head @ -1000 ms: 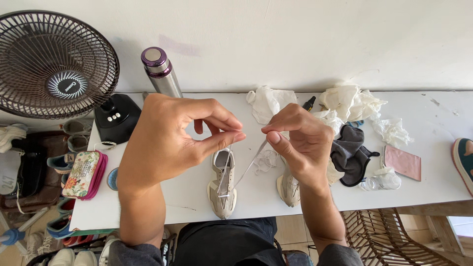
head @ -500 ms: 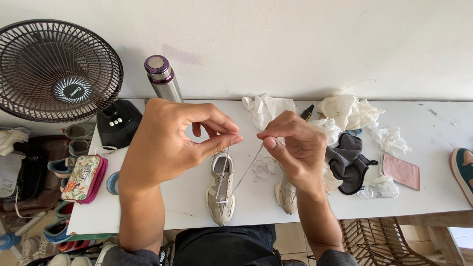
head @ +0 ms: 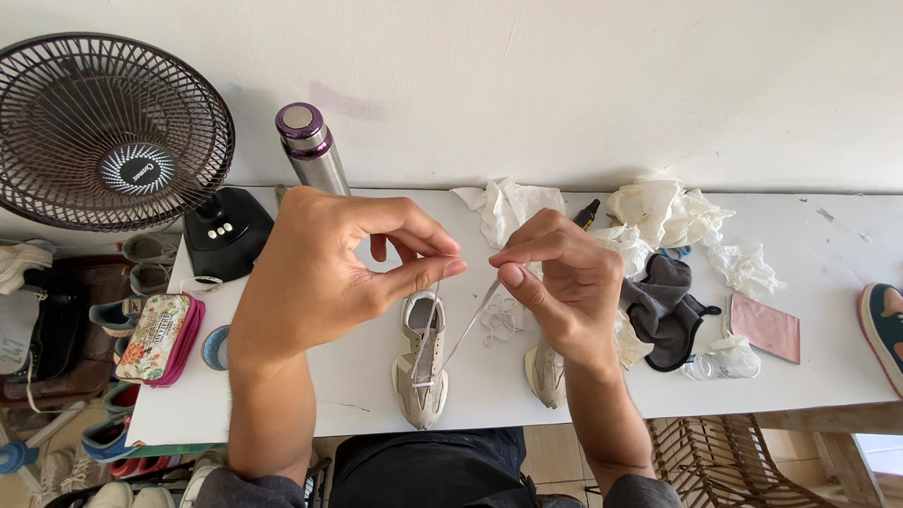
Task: The person laces a white sneaker on a white table, threading the laces through the eyelets and tying a knot. The person handles the laces and shoe by hand without using tools.
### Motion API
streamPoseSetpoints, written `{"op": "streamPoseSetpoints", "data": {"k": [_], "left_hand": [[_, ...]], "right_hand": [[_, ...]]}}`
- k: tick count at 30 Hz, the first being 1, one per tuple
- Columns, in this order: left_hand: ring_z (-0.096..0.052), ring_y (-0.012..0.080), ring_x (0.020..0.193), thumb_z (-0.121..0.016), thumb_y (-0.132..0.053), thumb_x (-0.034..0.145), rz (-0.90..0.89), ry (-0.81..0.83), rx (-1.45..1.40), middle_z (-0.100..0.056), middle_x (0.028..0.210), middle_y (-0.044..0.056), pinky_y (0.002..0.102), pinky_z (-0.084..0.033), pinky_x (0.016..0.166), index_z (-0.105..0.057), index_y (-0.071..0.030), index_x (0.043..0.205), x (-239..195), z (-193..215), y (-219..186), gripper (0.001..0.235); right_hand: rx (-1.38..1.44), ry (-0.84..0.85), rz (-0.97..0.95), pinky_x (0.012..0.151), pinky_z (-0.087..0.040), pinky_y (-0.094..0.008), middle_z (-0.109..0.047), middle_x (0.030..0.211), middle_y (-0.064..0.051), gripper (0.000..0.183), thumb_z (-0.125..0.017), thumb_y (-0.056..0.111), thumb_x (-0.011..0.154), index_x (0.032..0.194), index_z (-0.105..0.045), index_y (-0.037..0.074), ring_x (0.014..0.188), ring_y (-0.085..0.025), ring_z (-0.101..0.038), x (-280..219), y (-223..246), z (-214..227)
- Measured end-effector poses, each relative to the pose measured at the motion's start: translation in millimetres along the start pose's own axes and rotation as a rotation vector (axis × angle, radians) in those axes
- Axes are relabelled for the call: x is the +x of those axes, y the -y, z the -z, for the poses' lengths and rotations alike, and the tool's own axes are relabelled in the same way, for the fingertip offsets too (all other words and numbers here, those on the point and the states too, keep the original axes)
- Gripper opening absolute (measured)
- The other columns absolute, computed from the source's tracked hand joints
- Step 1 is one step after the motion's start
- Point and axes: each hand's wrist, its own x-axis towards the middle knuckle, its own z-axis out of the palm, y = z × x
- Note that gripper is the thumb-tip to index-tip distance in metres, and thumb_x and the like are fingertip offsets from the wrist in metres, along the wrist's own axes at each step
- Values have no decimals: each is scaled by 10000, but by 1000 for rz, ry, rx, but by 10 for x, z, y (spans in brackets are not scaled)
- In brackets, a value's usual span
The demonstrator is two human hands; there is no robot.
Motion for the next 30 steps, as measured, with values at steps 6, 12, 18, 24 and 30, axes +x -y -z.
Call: {"op": "streamPoseSetpoints", "data": {"k": [6, 12, 18, 24, 30], "left_hand": [[-712, 27, 675, -927, -160, 922, -120, 114, -217, -845, 814, -26, 186, -557, 611, -856, -113, 914, -21, 60, 93, 86], [-764, 123, 605, -973, -106, 831, 68, 318, -527, -805, 668, -19, 269, -640, 663, -879, -168, 873, -853, -68, 1155, 120], [-815, 340, 906, -879, -176, 902, 1028, 534, -28, -896, 966, 133, 441, -602, 879, -886, -86, 1043, -2186, -716, 2509, 168], [-800, 449, 1113, -827, -106, 996, 874, 240, -216, -804, 1168, 223, 532, -627, 964, -819, -41, 1220, -2837, -1895, 2586, 233], [-803, 258, 985, -906, -227, 978, 853, 2, -213, -754, 1008, 71, 346, -654, 854, -796, -93, 1137, -3011, -2396, 2418, 236]], "right_hand": [[213, 93, -48, 770, -661, -275, -780, 959, -134, 112, -685, 120, 1130, 1069, -700, 27, 861, -207, -782, -33, -76, 46], [110, 182, -235, 542, -460, -221, -527, 570, -38, 183, -572, 14, 1123, 1154, -713, -99, 495, -89, -459, -579, -740, 347], [-259, 299, -763, 794, -565, -348, -870, 912, -117, 170, -771, 174, 1066, 1206, -794, 81, 711, -220, -780, -1837, -1673, 0], [-546, 320, -371, 775, -597, -413, -712, 898, -74, 47, -821, 99, 1005, 1046, -798, 93, 805, -295, -743, -2712, -2253, -774], [-749, 358, -128, 678, -555, -330, -560, 881, -3, 18, -789, 86, 1016, 1027, -793, 101, 732, -215, -656, -2942, -2384, -909]]}}
